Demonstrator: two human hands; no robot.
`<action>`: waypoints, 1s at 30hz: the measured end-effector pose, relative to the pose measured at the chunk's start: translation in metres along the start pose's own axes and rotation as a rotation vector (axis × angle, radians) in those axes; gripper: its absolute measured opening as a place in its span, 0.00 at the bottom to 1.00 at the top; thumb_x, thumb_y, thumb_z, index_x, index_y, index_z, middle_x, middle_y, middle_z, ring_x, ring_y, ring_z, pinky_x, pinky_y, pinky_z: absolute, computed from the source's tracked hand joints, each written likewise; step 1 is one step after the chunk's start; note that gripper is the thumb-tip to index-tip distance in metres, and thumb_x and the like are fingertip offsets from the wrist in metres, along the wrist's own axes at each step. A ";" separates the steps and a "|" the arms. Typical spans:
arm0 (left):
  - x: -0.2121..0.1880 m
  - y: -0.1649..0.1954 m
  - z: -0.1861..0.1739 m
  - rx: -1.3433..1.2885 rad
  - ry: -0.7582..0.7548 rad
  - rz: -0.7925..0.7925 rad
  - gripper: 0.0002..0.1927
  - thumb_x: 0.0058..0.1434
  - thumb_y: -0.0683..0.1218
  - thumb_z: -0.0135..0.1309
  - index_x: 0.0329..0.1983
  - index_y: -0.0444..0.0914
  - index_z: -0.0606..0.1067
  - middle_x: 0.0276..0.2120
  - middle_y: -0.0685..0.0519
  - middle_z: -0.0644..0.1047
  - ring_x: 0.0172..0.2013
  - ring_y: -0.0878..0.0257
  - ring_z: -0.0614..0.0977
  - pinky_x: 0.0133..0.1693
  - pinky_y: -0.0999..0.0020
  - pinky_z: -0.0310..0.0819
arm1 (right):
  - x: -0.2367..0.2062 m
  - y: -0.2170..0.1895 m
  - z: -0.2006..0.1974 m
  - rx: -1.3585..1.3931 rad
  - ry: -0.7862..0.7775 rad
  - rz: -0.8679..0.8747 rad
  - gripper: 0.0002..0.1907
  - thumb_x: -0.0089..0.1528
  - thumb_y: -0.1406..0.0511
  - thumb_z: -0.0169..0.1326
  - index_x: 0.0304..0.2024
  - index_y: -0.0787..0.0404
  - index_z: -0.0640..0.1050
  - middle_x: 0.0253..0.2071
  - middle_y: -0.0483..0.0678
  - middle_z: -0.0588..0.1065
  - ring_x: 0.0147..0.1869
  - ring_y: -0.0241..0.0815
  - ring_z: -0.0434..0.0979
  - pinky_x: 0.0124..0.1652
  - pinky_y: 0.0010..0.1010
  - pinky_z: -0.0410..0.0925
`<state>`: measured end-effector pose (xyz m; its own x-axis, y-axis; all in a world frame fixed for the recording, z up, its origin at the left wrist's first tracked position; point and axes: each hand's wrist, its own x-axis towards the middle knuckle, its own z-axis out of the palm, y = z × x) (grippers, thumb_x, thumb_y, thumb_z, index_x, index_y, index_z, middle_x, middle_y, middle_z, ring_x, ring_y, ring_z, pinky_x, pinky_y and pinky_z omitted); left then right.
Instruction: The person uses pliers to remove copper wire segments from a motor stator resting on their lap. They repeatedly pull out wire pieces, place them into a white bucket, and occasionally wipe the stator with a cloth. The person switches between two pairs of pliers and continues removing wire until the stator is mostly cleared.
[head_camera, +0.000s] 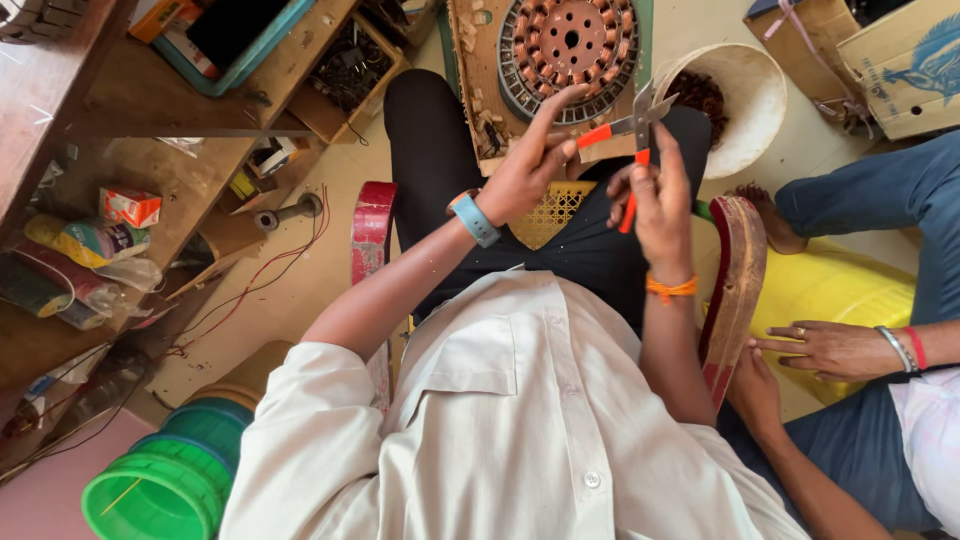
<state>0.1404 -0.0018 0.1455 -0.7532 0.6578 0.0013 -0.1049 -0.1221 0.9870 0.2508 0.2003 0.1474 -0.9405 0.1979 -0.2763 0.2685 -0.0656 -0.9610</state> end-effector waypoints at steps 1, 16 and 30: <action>0.001 0.001 -0.003 0.127 0.011 -0.029 0.27 0.77 0.39 0.46 0.76 0.46 0.56 0.33 0.53 0.77 0.36 0.65 0.79 0.42 0.69 0.73 | 0.001 0.005 0.008 0.023 0.040 -0.054 0.23 0.76 0.59 0.45 0.72 0.58 0.60 0.32 0.43 0.73 0.25 0.26 0.67 0.25 0.19 0.62; 0.122 -0.027 -0.077 1.434 -0.187 0.308 0.75 0.32 0.65 0.80 0.81 0.53 0.49 0.67 0.41 0.61 0.66 0.37 0.64 0.57 0.31 0.58 | -0.009 0.030 0.019 0.162 0.079 0.114 0.22 0.72 0.67 0.47 0.68 0.66 0.71 0.34 0.47 0.76 0.21 0.22 0.56 0.20 0.17 0.51; 0.115 -0.052 -0.096 1.154 0.209 -0.263 0.26 0.67 0.66 0.58 0.64 0.52 0.74 0.59 0.54 0.79 0.63 0.57 0.77 0.64 0.46 0.67 | -0.001 0.027 0.005 0.152 0.018 0.087 0.20 0.73 0.67 0.46 0.67 0.66 0.72 0.36 0.50 0.79 0.19 0.23 0.56 0.21 0.17 0.51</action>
<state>-0.0030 0.0089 0.0785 -0.8981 0.4160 -0.1428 0.2913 0.8058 0.5156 0.2583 0.1932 0.1216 -0.9107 0.2021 -0.3602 0.3133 -0.2300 -0.9214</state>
